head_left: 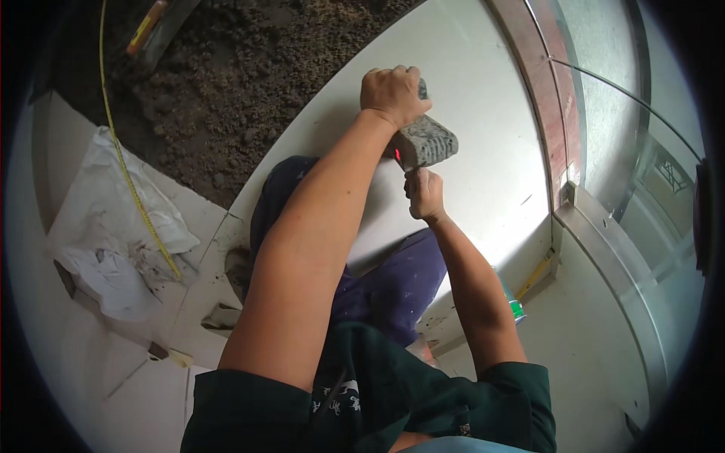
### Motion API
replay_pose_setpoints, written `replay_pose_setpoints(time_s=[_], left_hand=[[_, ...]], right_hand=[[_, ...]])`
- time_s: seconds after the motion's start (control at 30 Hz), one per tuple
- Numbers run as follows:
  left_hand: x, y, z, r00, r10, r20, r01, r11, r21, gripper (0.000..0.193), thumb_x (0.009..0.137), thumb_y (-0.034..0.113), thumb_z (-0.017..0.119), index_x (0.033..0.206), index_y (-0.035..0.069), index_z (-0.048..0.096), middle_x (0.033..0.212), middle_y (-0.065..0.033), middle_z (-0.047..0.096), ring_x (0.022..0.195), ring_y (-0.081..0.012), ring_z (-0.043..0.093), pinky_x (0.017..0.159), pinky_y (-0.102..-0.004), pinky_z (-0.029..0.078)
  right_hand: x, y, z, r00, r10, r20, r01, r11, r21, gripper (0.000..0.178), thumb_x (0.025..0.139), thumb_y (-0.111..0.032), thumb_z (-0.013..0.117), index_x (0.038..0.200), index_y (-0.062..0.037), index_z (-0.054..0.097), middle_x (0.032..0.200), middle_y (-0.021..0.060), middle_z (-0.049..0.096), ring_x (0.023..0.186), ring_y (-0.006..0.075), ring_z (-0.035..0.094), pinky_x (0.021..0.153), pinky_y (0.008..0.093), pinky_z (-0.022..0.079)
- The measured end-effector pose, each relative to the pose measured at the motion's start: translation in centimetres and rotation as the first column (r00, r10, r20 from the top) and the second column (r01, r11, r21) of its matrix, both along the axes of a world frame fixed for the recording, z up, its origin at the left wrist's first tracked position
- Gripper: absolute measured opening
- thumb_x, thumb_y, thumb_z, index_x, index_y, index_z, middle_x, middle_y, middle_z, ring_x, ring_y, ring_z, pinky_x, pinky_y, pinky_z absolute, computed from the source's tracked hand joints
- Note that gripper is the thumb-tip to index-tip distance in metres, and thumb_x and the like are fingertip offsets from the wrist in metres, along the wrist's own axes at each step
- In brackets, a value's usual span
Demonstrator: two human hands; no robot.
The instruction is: Laying down and leveling a large floor tile using a vibrating suction tool and hands.
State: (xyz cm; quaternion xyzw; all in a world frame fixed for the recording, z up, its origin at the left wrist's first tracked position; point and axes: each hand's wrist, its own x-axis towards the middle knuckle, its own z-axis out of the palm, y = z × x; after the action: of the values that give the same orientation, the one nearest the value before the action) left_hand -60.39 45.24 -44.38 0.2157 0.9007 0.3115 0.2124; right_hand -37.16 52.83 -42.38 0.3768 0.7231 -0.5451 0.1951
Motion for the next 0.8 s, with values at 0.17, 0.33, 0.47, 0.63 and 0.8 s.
replay_pose_setpoints(time_s=[0.17,0.33,0.47,0.63,0.8], left_hand=[[0.1,0.7,0.6,1.0,-0.012,-0.001,0.012,0.999,-0.035,0.037,0.069,0.045,0.076,0.087,0.013,0.07,0.091,-0.0091,0.073,0.085,-0.0332,0.071,0.079,-0.0451,0.055],[0.1,0.6,0.6,0.998,-0.024,-0.05,0.024,1.0,-0.008,0.038,0.068,0.044,0.077,0.086,0.012,0.07,0.09,-0.0104,0.073,0.084,-0.0345,0.071,0.077,-0.0456,0.055],[-0.1,0.4,1.0,0.998,-0.035,-0.044,0.03,0.994,-0.103,0.037,0.069,0.045,0.077,0.085,0.012,0.069,0.09,-0.0116,0.074,0.083,-0.0342,0.072,0.076,-0.0457,0.056],[0.0,1.4,1.9,0.995,-0.074,-0.063,0.064,0.988,-0.14,0.038,0.07,0.046,0.076,0.085,0.012,0.07,0.088,-0.0127,0.074,0.081,-0.0349,0.072,0.072,-0.0467,0.057],[-0.5,1.4,2.3,0.986,-0.089,-0.144,0.061,0.981,-0.185,0.038,0.069,0.046,0.077,0.084,0.011,0.071,0.084,-0.0146,0.074,0.08,-0.0379,0.072,0.071,-0.0494,0.057]], right_hand=[[-0.5,0.5,0.6,1.0,0.021,-0.003,-0.021,0.999,0.04,0.061,0.103,-0.052,0.042,0.08,-0.0001,0.064,0.061,0.0075,0.059,0.054,0.0174,0.058,0.055,0.0334,0.048],[-0.2,0.4,1.1,0.998,0.031,0.051,-0.034,0.997,0.069,0.059,0.101,-0.051,0.046,0.084,-0.0005,0.069,0.065,0.0122,0.065,0.062,0.024,0.065,0.063,0.0375,0.051],[-1.0,-0.1,1.5,0.991,0.101,0.089,-0.115,0.979,0.169,0.055,0.095,-0.053,0.056,0.087,-0.0007,0.071,0.073,0.021,0.068,0.072,0.0382,0.068,0.071,0.0443,0.053],[-1.1,0.1,2.5,0.982,0.163,0.093,-0.184,0.937,0.297,0.054,0.085,-0.055,0.066,0.088,-0.0011,0.073,0.081,0.0245,0.07,0.082,0.0429,0.069,0.077,0.0476,0.054],[-2.7,0.1,3.3,0.96,0.137,0.245,-0.201,0.943,0.264,0.051,0.076,-0.047,0.07,0.091,0.0016,0.073,0.087,0.0256,0.071,0.087,0.0421,0.07,0.083,0.0483,0.056]])
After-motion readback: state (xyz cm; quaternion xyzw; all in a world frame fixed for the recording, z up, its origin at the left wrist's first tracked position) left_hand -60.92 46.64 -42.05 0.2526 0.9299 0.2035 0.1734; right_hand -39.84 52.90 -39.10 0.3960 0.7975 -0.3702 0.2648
